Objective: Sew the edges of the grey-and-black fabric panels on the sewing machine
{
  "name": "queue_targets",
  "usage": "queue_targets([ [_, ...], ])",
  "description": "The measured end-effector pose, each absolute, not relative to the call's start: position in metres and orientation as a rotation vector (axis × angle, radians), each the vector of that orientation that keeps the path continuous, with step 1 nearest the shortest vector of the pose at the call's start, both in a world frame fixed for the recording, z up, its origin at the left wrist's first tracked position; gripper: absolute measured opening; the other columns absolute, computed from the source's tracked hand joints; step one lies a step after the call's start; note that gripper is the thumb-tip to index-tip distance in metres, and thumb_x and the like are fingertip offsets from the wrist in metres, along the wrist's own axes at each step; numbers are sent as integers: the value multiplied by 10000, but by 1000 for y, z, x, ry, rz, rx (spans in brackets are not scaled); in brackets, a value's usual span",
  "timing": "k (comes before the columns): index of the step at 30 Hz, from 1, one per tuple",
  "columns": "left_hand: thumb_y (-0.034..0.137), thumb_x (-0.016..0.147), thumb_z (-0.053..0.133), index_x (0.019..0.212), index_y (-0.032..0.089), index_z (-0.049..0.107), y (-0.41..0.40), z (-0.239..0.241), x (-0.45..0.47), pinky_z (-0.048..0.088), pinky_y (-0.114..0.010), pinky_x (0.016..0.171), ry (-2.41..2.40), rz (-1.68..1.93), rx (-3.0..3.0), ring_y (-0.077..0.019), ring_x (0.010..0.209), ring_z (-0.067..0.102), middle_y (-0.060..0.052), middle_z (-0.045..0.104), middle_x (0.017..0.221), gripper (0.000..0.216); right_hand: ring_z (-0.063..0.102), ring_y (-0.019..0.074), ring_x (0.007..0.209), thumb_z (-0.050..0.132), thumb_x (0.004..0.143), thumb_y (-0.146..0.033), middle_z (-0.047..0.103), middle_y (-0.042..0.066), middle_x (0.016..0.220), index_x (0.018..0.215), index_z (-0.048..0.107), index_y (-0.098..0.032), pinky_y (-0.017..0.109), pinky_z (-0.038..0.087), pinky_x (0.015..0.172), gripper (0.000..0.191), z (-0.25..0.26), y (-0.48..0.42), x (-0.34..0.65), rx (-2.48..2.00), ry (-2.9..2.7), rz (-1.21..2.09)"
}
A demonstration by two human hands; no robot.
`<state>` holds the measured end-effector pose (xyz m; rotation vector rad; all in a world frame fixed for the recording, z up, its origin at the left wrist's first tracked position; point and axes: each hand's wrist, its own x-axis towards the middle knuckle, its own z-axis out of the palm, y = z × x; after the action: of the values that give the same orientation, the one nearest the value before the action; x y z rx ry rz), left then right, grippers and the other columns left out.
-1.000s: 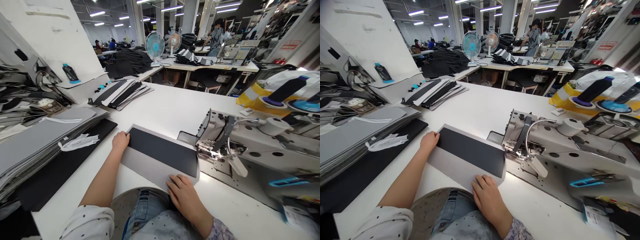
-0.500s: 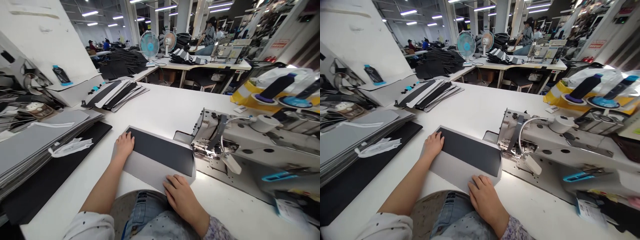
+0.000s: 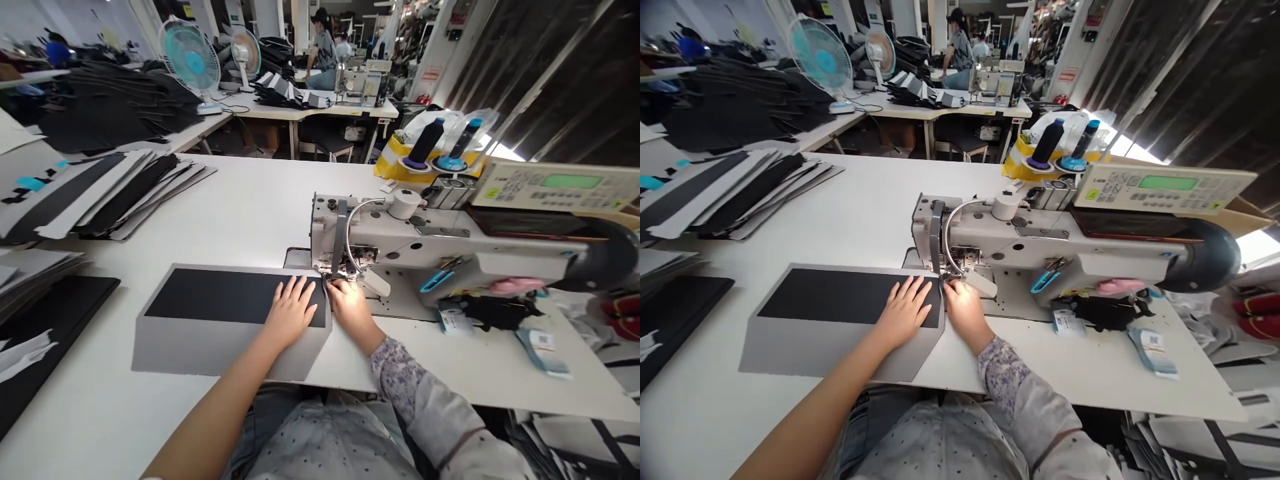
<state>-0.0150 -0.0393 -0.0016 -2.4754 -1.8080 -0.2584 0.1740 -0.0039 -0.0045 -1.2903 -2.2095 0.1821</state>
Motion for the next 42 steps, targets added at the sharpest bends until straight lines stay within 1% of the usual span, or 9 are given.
queue_targets([
  [4,403,960,363,1420,230,416,-34,0,-20,272,-541,1108,-1771,-292,-2491,-302,1373,318,-88,399,1488,494,582,216,881,468,927,-157,693,96,1068,1093,688,-175,362,474,830,276,-17,2,171,-1185,-2223,149],
  [6,369,953,396,1389,246,460,-29,3,-20,296,-520,1094,-1735,-343,-2512,-295,1333,361,-94,454,1436,458,583,206,867,478,938,-186,708,82,1047,1058,699,-184,356,478,833,251,-20,-2,170,-1116,-2186,177],
  [10,151,887,457,1332,320,526,-13,11,-12,417,-392,962,-1594,-381,-2656,-222,1075,512,-75,582,1156,481,598,195,854,502,940,-203,726,65,976,981,709,-194,351,482,832,211,-20,-3,173,-1043,-2140,231],
  [14,93,836,492,1246,335,606,-4,11,-6,437,-360,852,-1611,-401,-2696,-212,944,495,-57,579,1018,489,622,184,834,521,928,-184,721,61,906,930,702,-192,342,483,820,181,-19,-1,176,-1054,-2096,279],
  [20,56,814,479,1184,352,638,0,3,-15,429,-363,861,-1648,-456,-2720,-210,972,493,-41,589,1062,499,619,175,798,538,924,-204,707,56,894,933,725,-198,307,481,761,187,-16,0,178,-1091,-2148,194],
  [26,116,878,429,1024,225,648,19,0,-19,432,-359,906,-1713,-626,-2626,-206,996,532,-65,614,1036,285,612,175,763,523,932,-214,686,57,897,999,715,-213,279,475,709,204,-12,7,173,-1225,-2266,109],
  [34,121,861,436,904,198,642,53,-4,-20,430,-377,889,-1701,-472,-2553,-240,953,549,-86,629,924,224,624,228,793,486,923,-196,670,96,935,1157,665,-195,326,508,726,295,-13,11,166,-1404,-2318,27],
  [38,127,878,434,926,194,661,44,1,-18,432,-367,881,-1688,-462,-2540,-235,958,559,-84,645,939,241,624,236,827,448,936,-186,669,97,925,1129,674,-169,334,497,756,298,-13,10,168,-1355,-2316,60],
  [42,237,933,435,1087,221,644,6,1,-22,411,-379,942,-1697,-541,-2486,-231,1049,539,-80,620,1128,259,613,224,817,441,945,-200,663,94,951,1128,675,-182,334,481,757,298,-13,9,169,-1333,-2304,51],
])
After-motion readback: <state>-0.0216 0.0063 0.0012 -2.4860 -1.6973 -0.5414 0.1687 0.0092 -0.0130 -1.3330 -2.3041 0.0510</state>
